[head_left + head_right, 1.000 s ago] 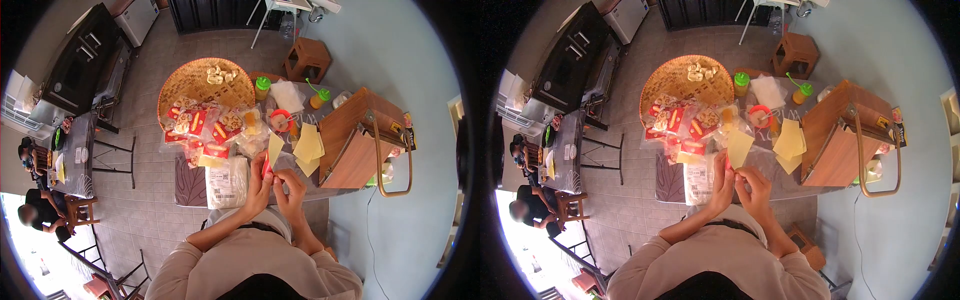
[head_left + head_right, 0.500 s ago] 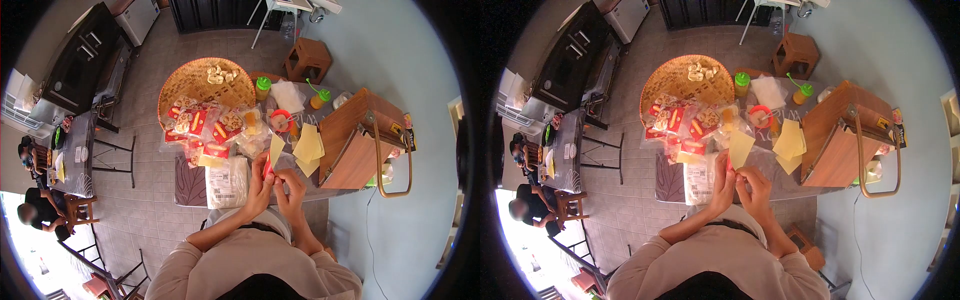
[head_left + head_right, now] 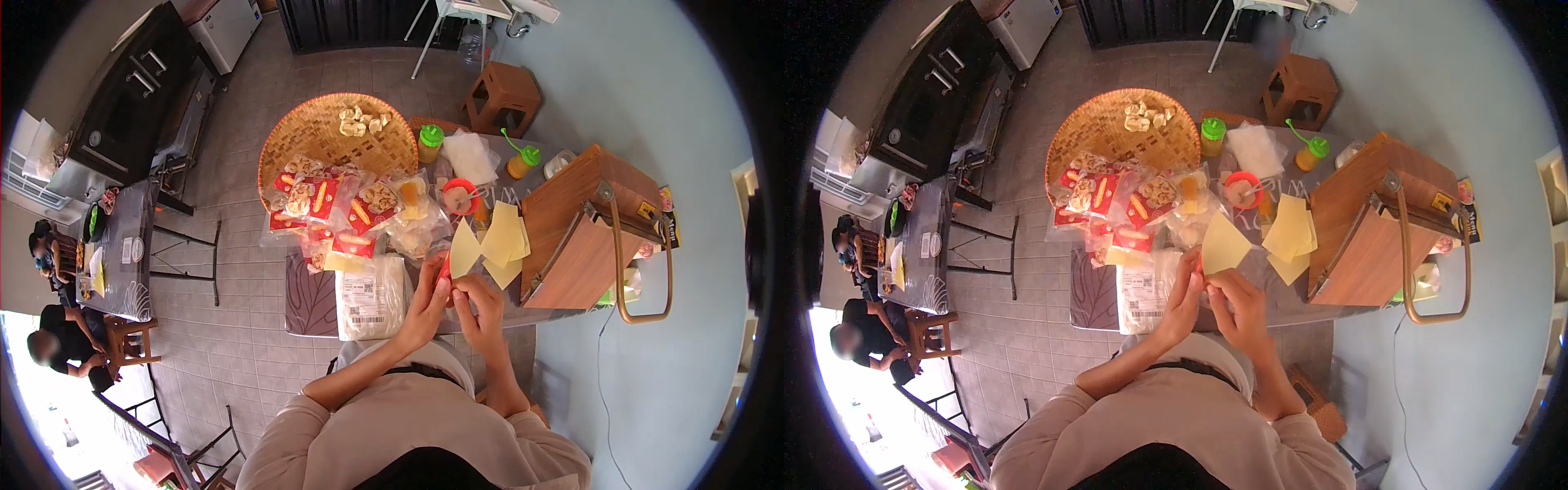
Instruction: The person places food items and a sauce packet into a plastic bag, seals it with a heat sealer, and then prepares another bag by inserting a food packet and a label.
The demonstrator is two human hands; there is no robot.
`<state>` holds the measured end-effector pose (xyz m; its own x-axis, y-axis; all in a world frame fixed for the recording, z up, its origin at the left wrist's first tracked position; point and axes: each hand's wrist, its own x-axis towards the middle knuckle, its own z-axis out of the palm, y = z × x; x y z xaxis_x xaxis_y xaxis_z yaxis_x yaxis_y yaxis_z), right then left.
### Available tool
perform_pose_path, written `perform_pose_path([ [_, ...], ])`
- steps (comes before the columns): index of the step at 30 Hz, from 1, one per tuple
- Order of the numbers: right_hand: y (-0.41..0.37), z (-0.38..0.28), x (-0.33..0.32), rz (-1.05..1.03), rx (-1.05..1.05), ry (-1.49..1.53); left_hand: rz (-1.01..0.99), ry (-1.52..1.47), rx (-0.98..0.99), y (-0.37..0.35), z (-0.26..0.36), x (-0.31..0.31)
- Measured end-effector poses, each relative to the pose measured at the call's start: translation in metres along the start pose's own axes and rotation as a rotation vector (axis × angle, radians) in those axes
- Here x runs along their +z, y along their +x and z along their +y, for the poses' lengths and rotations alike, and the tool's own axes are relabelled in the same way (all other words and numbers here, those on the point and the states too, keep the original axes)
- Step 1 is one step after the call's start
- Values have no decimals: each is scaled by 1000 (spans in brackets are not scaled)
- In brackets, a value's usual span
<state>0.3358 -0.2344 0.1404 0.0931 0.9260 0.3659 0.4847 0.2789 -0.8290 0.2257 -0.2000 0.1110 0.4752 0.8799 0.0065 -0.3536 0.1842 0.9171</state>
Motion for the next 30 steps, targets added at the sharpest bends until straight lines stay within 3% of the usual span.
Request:
perform_pose_path([
  [6,2,3,-9,-72,-19,-68,-137,-65,-76,5,-2,-7],
  [13,3,-4,-7,-32,0,-83,-146,-42,-48,5,-1,-6],
  [22,0,1,-2,13,-18,-1,-162,-126,-173,5,2,-5],
  [30,-1,-2,-2,52,-5,-54,6,130,171,6,1,-3],
])
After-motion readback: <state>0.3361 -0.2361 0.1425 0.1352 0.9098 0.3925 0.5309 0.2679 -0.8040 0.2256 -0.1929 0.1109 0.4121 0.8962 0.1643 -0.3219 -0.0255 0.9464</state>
